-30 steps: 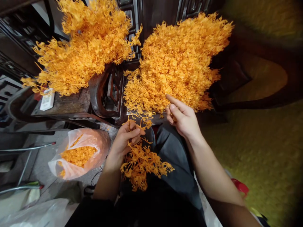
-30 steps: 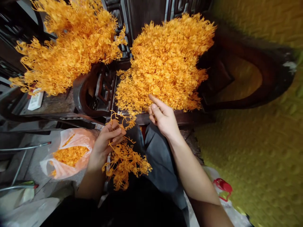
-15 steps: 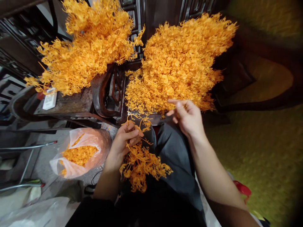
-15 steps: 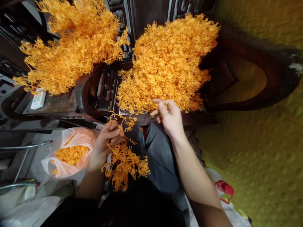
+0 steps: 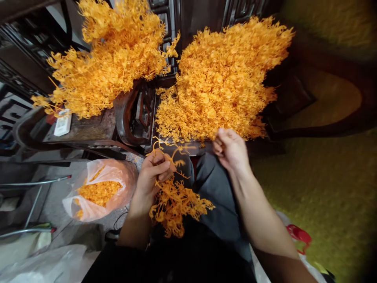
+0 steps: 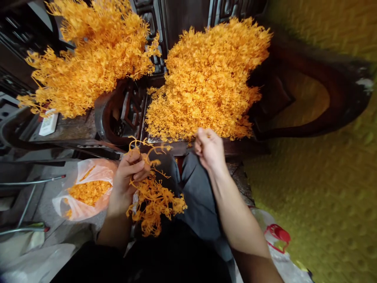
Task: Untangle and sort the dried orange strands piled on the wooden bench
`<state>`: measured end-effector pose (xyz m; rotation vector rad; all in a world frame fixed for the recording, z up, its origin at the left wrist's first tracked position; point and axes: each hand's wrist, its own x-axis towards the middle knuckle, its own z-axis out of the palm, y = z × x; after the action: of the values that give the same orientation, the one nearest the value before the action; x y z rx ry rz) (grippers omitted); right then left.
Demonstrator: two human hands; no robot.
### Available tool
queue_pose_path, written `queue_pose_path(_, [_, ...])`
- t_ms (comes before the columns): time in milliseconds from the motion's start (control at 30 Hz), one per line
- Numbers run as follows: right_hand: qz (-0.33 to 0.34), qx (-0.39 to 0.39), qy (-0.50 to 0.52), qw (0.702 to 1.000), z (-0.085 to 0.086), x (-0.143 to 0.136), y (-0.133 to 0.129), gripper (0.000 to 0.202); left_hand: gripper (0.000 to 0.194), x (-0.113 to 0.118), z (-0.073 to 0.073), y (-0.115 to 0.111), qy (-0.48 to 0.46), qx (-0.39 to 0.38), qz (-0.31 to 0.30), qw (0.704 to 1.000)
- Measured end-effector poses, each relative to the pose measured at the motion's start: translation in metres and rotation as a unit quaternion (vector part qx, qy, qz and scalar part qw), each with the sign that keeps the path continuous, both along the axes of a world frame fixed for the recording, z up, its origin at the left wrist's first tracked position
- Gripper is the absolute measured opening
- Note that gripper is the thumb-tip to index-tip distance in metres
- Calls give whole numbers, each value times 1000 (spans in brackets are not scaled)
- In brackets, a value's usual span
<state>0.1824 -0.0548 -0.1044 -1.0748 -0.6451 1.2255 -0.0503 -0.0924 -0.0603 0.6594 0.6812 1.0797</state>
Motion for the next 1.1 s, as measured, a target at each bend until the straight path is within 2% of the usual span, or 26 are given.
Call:
queue_pose_path(33, [-26,-1,-4,1000,0,6,1,48,56,-3,0,0,1,0,10,1000])
queue_pose_path(100, [-13,-11,-38,999,1,12,-2,41,54,-6,-1,0,5,-10,23,1000])
queue_pose_path(233, [148,-24,-93,984,7,-3,-20,33,49,2,-4,3,4,-36,14,999])
queue_pose_path(367, [241,9,-116,964,12,-20,-30,33,46,11,0,5,-8,-43,-3,999])
queue_pose_path(467, [266,41,-160,950,19,-27,-30,32,46,12,2,4,-17,-48,-14,999])
queue_pose_path(567, [267,51,-163,948,25,-30,-30,24,44,13,1,3,-7,-40,-1,999])
queue_pose_path(700, [290,73,-171,939,28,-34,-32,43,43,18,-4,2,32,-24,29,999])
queue_pose_path(833, [249,81,-201,944,27,-42,-36,18,46,22,-3,-1,48,-1,57,997])
queue_pose_path(900, [207,84,-199,954,27,-42,-38,29,49,17,1,-3,42,7,86,995])
queue_pose_path(1000, [36,102,-98,989,29,-28,-34,26,54,0,9,-7,16,19,148,989])
queue_pose_path(1033, [-22,104,-54,993,31,-21,-31,23,54,-6,12,-9,9,23,170,985])
queue_pose_path(1067, [-55,102,-20,993,32,-14,-26,22,52,-12,13,-11,6,23,182,983])
queue_pose_path(1100, [-56,94,0,994,34,-9,-20,21,50,-15,14,-13,8,20,185,983])
